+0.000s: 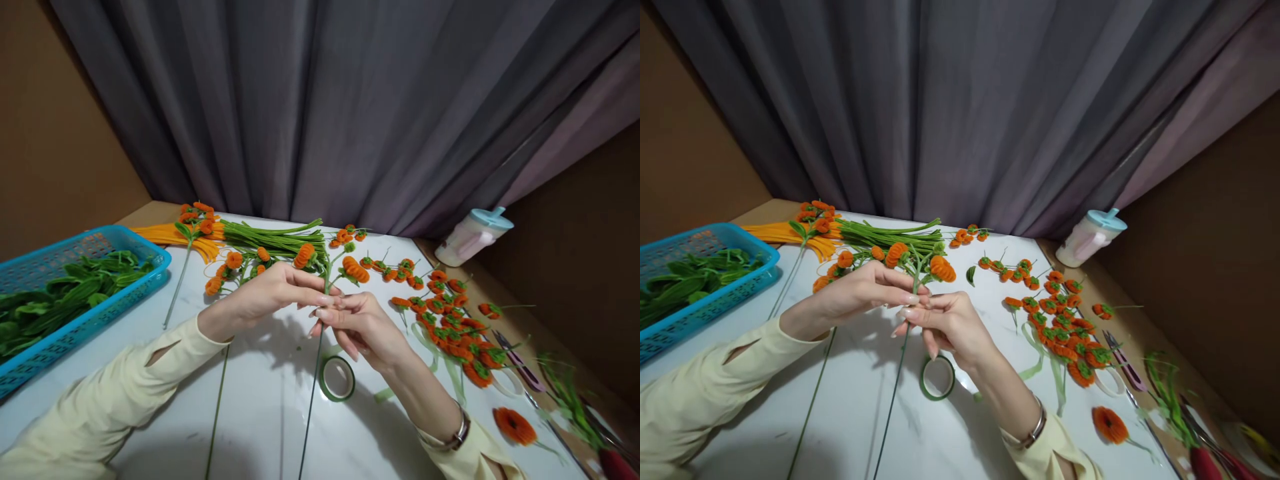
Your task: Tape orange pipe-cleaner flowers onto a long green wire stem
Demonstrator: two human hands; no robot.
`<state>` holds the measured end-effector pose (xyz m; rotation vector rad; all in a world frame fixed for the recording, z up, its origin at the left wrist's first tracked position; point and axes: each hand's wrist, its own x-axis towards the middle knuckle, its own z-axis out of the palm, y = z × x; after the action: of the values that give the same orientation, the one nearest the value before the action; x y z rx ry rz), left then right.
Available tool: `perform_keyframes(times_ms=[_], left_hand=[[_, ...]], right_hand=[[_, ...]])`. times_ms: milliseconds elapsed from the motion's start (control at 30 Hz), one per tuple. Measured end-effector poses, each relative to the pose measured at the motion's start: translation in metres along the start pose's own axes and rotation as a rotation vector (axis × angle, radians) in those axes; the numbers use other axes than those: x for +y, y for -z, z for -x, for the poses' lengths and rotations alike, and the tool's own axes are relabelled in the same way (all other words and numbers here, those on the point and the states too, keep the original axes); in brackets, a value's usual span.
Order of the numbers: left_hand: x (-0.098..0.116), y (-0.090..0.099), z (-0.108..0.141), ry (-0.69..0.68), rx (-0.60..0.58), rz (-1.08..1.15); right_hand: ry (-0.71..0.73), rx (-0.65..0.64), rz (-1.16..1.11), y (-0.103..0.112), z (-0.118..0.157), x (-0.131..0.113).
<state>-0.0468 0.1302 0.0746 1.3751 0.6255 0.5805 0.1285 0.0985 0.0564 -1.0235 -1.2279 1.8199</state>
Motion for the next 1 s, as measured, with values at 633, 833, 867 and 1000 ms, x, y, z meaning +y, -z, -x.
perform_keyframes(times_ms=[633, 833, 867, 1000], left_hand=[[0.005, -0.001, 0.008, -0.071, 0.015, -0.154], [0.003, -0.005, 0.009, -0.105, 0.006, -0.084], [0.002, -0.004, 0.008, -0.108, 0.004, -0.08], [-0.003, -0.002, 0.008, -0.107, 0.013, -0.105]], right_hand=[[0.067, -0.162, 0.031, 0.008, -0.004, 0.003], [0.034, -0.189, -0.049, 0.006, -0.005, 0.006], [0.036, -0.186, -0.059, 0.006, -0.005, 0.007], [0.02, -0.199, -0.106, 0.003, -0.007, 0.011]])
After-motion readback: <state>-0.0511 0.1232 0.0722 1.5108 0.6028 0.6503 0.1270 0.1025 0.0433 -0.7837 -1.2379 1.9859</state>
